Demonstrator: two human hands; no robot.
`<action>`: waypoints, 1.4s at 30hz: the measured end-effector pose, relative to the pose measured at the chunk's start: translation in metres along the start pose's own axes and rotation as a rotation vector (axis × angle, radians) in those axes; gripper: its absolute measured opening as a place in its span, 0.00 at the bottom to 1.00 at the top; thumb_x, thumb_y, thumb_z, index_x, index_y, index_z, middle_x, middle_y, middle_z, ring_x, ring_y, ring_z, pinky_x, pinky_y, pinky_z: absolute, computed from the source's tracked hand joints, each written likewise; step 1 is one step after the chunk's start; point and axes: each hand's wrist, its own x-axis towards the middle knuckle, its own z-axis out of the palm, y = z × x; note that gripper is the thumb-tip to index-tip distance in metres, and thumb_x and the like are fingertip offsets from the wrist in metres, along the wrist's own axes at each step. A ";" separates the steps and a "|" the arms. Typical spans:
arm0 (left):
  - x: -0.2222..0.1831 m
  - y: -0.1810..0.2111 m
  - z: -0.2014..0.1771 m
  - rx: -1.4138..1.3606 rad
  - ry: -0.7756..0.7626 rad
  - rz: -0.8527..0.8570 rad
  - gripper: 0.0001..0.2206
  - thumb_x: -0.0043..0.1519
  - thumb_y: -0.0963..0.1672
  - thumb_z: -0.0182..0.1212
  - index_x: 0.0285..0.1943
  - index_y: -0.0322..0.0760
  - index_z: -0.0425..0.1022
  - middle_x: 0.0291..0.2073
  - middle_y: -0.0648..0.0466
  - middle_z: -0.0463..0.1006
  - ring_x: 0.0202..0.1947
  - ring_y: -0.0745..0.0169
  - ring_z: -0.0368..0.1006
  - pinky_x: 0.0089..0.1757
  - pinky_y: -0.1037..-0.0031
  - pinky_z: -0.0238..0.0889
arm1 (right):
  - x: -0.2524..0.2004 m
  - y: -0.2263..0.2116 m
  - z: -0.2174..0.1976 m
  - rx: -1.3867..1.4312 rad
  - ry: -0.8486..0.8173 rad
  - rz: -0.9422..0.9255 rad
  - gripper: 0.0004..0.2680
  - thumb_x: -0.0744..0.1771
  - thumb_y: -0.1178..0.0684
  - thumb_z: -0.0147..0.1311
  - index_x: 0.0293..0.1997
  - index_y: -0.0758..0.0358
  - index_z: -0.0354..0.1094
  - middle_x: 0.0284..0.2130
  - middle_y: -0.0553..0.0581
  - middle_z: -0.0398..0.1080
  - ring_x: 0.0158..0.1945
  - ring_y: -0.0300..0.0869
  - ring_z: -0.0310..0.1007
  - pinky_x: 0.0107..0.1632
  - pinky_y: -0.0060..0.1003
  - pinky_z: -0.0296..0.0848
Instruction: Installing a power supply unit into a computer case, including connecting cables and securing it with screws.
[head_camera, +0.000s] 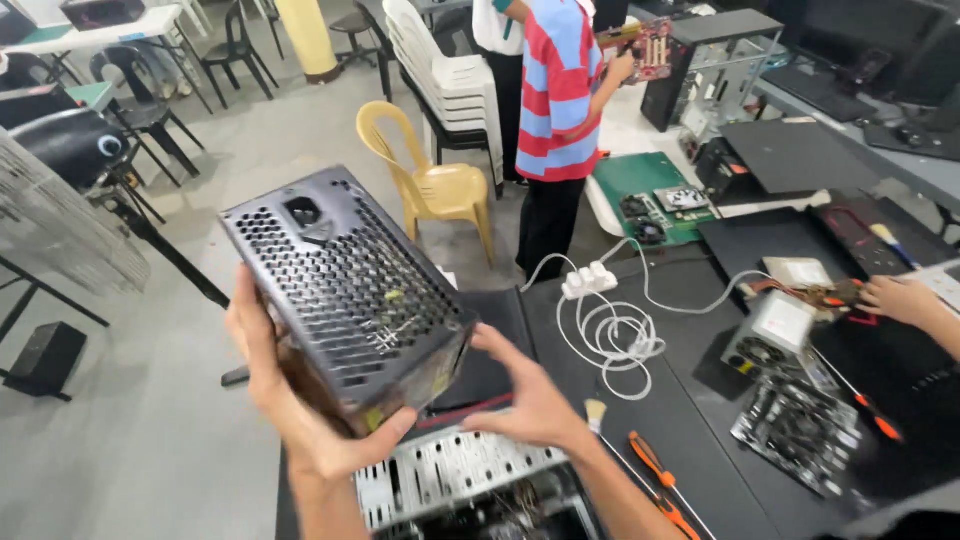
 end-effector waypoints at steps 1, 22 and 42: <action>-0.045 -0.008 0.011 -0.369 0.139 -0.166 0.55 0.41 0.47 0.70 0.82 0.39 0.41 0.76 0.40 0.51 0.72 0.44 0.52 0.72 0.48 0.49 | -0.007 -0.027 0.010 0.023 -0.045 -0.189 0.39 0.57 0.39 0.68 0.74 0.60 0.49 0.67 0.58 0.64 0.70 0.48 0.63 0.70 0.47 0.59; -0.150 0.106 -0.003 -1.953 0.866 -1.172 0.42 0.52 0.60 0.67 0.73 0.41 0.63 0.68 0.45 0.66 0.67 0.32 0.62 0.63 0.33 0.51 | -0.158 -0.002 0.012 0.654 -0.051 0.258 0.07 0.68 0.62 0.51 0.49 0.73 0.67 0.18 0.48 0.52 0.17 0.29 0.50 0.19 0.27 0.56; -0.204 0.136 0.023 -0.971 0.223 -0.965 0.46 0.51 0.49 0.73 0.78 0.36 0.52 0.63 0.47 0.70 0.61 0.58 0.69 0.64 0.61 0.61 | -0.167 -0.075 0.021 0.290 -0.134 0.088 0.35 0.59 0.56 0.66 0.76 0.52 0.55 0.21 0.50 0.64 0.23 0.30 0.64 0.24 0.26 0.68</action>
